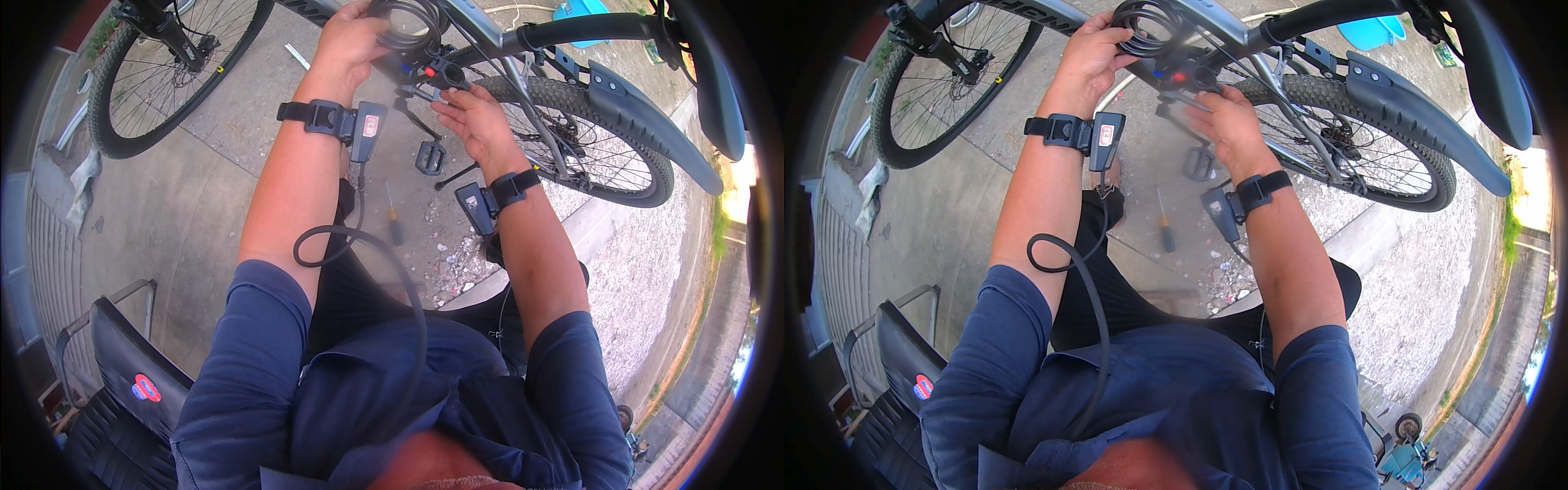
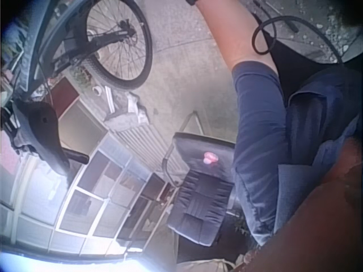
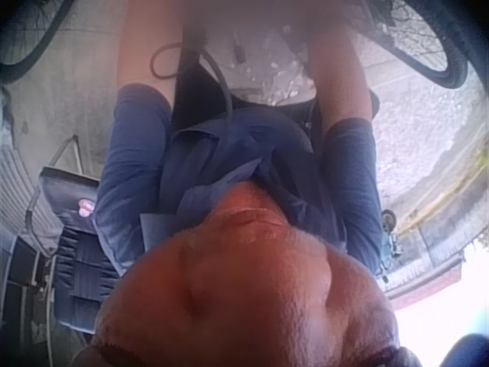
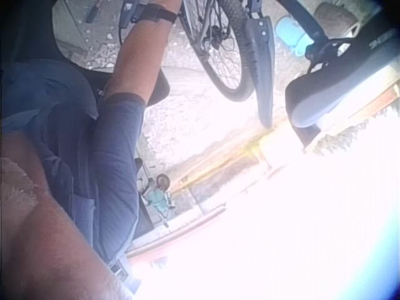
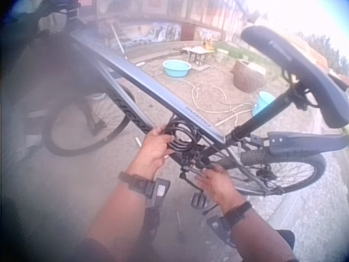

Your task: The person detaches a mounting bracket from a cable lock and secures it onto a bicycle seat post using a screwdriver.

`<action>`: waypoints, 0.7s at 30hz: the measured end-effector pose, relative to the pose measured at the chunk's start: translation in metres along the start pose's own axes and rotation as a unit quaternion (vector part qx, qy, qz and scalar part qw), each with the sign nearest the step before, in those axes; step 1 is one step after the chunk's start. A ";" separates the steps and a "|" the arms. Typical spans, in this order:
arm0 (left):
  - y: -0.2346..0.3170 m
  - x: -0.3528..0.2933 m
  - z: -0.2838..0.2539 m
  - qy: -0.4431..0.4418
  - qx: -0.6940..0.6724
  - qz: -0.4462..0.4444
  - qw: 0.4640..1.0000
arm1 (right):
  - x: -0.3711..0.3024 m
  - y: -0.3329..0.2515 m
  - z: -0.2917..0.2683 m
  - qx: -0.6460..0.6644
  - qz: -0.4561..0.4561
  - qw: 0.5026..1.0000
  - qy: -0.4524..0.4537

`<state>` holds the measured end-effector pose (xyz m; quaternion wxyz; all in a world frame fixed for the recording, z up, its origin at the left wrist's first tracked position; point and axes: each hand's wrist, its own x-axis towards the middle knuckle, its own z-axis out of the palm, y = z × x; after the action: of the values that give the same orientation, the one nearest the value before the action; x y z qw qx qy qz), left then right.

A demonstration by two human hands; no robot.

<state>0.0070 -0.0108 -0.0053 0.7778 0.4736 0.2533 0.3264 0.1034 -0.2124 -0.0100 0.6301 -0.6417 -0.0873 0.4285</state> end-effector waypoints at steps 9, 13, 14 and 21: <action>-0.001 0.002 -0.001 0.001 -0.001 -0.004 1.000 | 0.000 -0.001 -0.001 0.014 0.009 1.000 0.016; -0.001 0.001 -0.002 -0.007 0.007 -0.003 1.000 | 0.001 0.000 -0.004 -0.003 0.003 1.000 0.001; -0.001 0.001 -0.001 -0.006 0.010 -0.004 1.000 | 0.002 0.000 -0.004 -0.004 0.004 1.000 0.000; -0.001 0.000 0.000 -0.003 -0.002 -0.010 1.000 | 0.003 0.001 -0.007 -0.003 0.004 1.000 -0.006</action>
<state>0.0068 -0.0107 -0.0060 0.7826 0.4704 0.2551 0.3181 0.1096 -0.2156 -0.0132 0.6261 -0.6411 -0.0900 0.4345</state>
